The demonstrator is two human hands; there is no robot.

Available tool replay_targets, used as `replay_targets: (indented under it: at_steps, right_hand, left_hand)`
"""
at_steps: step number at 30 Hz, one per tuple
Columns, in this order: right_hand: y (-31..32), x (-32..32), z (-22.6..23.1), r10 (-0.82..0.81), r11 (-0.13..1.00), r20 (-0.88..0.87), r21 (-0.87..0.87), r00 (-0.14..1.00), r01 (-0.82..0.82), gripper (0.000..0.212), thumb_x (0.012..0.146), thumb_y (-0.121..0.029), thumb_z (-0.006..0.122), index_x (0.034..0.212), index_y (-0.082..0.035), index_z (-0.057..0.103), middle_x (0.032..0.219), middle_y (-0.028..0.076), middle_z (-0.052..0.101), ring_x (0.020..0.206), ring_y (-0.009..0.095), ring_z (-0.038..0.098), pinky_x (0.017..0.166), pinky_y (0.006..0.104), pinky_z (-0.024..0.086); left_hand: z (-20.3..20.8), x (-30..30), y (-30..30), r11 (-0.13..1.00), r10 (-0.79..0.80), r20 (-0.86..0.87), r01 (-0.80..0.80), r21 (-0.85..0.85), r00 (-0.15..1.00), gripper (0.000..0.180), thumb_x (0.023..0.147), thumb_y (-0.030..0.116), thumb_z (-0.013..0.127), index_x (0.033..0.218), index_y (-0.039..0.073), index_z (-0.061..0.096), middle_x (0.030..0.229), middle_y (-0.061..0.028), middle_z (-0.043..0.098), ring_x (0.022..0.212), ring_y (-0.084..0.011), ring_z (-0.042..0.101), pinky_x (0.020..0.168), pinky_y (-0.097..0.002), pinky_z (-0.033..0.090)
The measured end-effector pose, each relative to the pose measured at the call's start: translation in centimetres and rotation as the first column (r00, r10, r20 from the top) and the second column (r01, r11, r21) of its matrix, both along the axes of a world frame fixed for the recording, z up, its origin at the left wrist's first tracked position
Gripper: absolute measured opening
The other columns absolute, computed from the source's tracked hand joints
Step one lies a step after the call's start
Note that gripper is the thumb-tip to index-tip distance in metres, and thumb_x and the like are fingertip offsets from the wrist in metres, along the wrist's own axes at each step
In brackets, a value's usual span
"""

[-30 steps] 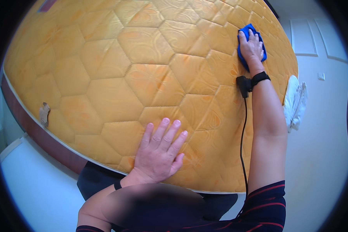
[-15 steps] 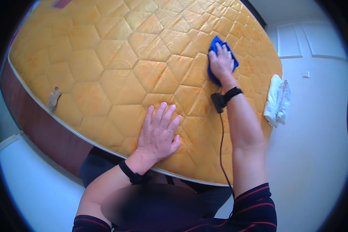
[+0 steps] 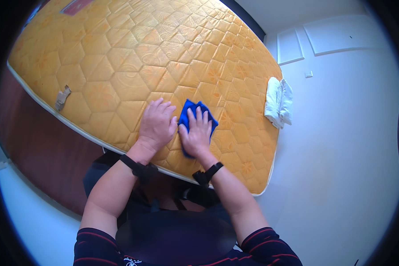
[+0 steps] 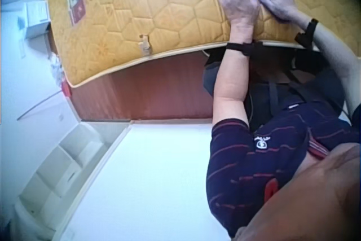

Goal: The recorder uses a blue cloth to wipe a yellow mattress in a bedroom.

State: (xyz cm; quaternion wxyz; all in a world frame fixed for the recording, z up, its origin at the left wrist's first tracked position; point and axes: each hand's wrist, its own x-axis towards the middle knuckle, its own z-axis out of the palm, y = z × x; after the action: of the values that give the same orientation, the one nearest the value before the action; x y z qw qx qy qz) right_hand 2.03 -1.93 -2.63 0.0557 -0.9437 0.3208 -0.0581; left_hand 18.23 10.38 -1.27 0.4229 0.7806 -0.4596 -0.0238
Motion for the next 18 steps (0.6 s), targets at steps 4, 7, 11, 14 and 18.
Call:
replay_targets:
  at_steps: [4,7,11,14,18]
  right_hand:
    - [5.6,-2.5,1.0,0.052,0.997,-0.022,0.065,0.998,-0.050,0.077,0.102,-0.050,0.067,0.169,-0.017,0.046,0.178,0.023,0.031,0.164,0.052,0.023,0.131,0.0700,0.017]
    - [6.5,-2.6,1.2,0.033,0.996,-0.047,0.080,0.998,-0.030,0.079,0.103,-0.052,0.066,0.170,-0.018,0.043,0.179,0.023,0.030,0.165,0.051,0.021,0.132,0.0686,0.015]
    - [5.1,-1.7,0.9,0.029,0.995,-0.055,0.099,0.998,-0.023,0.078,0.104,-0.053,0.065,0.171,-0.017,0.043,0.179,0.024,0.030,0.166,0.051,0.020,0.132,0.0688,0.014]
    - [3.1,0.8,0.4,-0.021,0.996,-0.021,0.092,1.000,0.023,0.078,0.106,-0.054,0.063,0.170,-0.015,0.042,0.179,0.025,0.030,0.166,0.052,0.019,0.132,0.0693,0.014]
    - [-0.5,4.8,-0.3,-0.129,0.991,-0.059,0.031,0.990,0.131,0.080,0.108,-0.059,0.055,0.171,-0.013,0.041,0.179,0.025,0.030,0.166,0.052,0.019,0.133,0.0668,0.012]
  left_hand:
    - [-0.4,0.0,1.3,0.994,0.027,0.128,-0.040,0.102,0.991,0.046,0.096,0.032,0.073,0.136,0.010,0.073,0.151,-0.0155,0.065,0.153,-0.0367,0.048,0.132,-0.0624,0.026]
    - [-1.0,0.3,1.8,0.984,0.058,0.170,-0.085,0.158,0.984,0.054,0.098,0.038,0.073,0.144,0.010,0.070,0.161,-0.0170,0.058,0.158,-0.0389,0.042,0.134,-0.0622,0.022]
    - [-0.8,0.4,1.9,0.977,0.045,0.150,-0.074,0.199,0.988,0.061,0.099,0.042,0.073,0.150,0.010,0.066,0.166,-0.0195,0.053,0.160,-0.0419,0.038,0.134,-0.0619,0.021]
    - [-1.2,0.6,2.0,0.973,0.055,0.153,-0.087,0.214,0.987,0.061,0.098,0.043,0.073,0.150,0.011,0.067,0.166,-0.0193,0.053,0.160,-0.0420,0.038,0.134,-0.0616,0.020]
    - [-1.3,0.5,2.1,0.970,0.048,0.157,-0.083,0.228,0.986,0.059,0.099,0.042,0.072,0.149,0.011,0.067,0.165,-0.0193,0.053,0.160,-0.0417,0.039,0.134,-0.0615,0.020]
